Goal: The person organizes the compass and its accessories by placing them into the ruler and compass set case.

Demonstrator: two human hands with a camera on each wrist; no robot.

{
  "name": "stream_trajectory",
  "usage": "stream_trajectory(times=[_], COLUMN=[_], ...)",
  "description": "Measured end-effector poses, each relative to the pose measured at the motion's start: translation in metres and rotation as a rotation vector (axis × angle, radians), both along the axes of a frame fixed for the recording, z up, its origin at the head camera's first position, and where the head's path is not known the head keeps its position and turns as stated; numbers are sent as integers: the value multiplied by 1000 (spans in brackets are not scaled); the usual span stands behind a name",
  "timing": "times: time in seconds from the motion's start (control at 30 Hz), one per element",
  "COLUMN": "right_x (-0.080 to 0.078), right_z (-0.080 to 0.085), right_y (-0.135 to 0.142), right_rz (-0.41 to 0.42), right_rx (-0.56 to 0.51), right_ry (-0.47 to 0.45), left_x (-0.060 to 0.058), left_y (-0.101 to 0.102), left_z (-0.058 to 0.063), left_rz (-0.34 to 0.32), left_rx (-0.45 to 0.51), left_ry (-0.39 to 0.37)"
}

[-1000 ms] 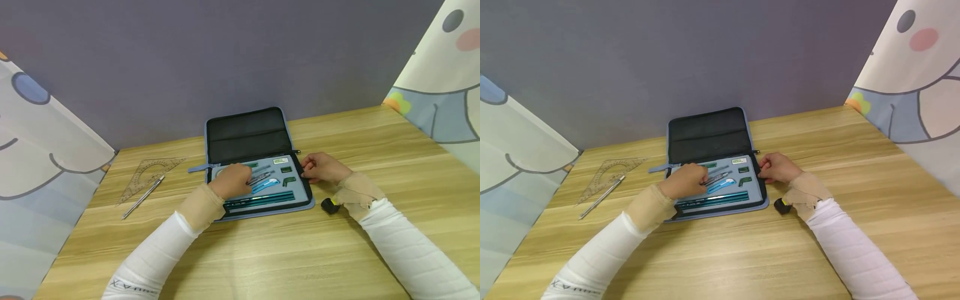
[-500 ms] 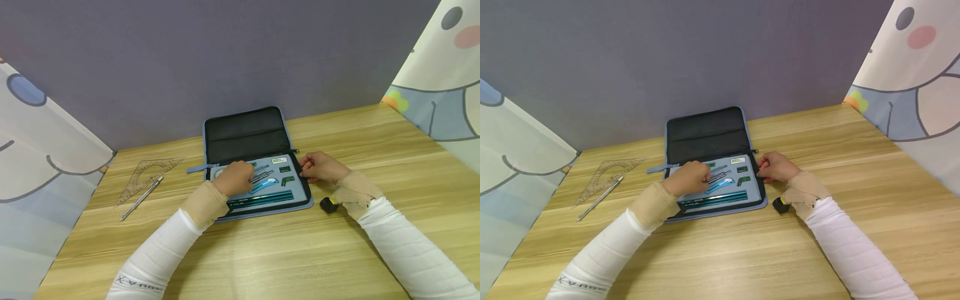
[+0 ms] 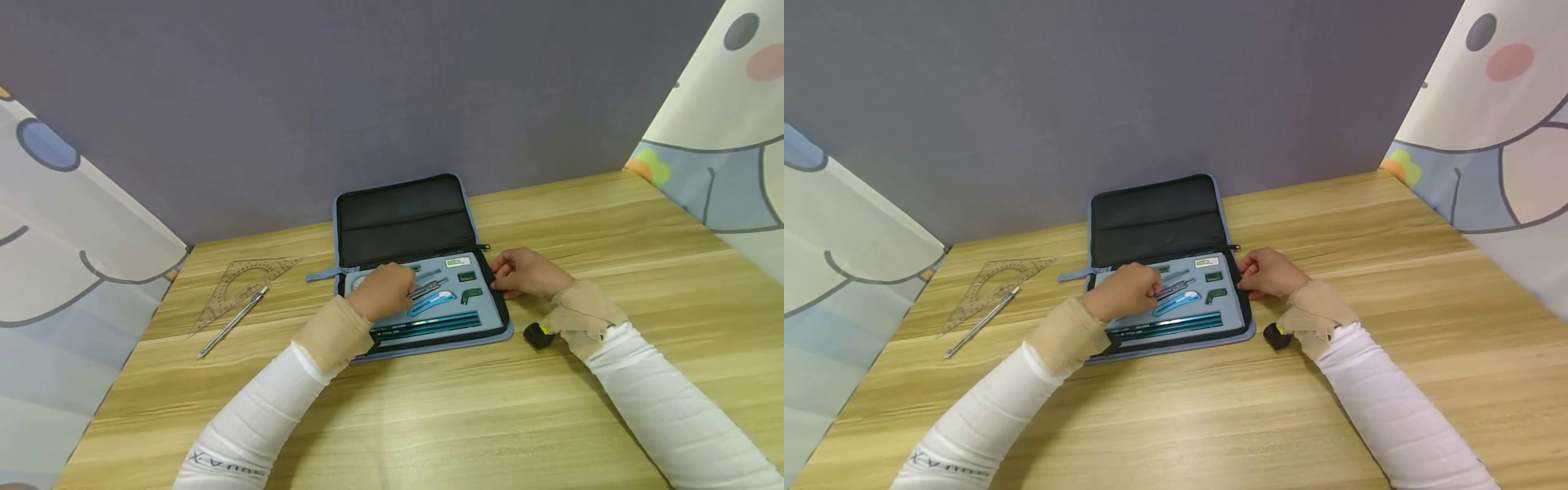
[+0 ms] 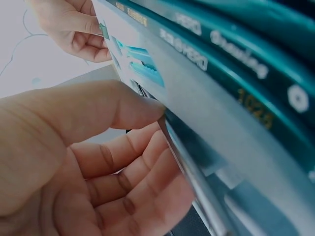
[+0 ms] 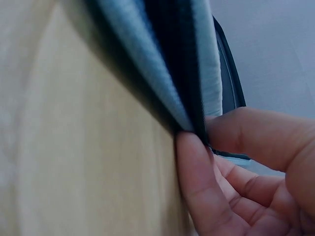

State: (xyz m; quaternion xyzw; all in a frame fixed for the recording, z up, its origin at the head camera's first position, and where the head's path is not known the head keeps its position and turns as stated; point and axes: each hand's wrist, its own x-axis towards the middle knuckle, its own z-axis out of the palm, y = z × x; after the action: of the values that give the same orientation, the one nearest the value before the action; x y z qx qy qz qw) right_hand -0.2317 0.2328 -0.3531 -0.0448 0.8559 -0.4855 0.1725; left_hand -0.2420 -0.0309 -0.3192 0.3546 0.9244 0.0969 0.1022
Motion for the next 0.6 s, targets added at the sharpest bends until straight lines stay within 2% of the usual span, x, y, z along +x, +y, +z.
stream_trajectory(times=[0.37, 0.6], right_x=[-1, 1], right_z=[-1, 0], right_y=[0, 0], right_rz=[-1, -2], right_rx=[4, 12], right_ry=[1, 2], left_x=[0, 0], left_y=[-2, 1], left_z=[-4, -5], left_rz=[33, 24], left_rx=[24, 15], left_ry=[-4, -20])
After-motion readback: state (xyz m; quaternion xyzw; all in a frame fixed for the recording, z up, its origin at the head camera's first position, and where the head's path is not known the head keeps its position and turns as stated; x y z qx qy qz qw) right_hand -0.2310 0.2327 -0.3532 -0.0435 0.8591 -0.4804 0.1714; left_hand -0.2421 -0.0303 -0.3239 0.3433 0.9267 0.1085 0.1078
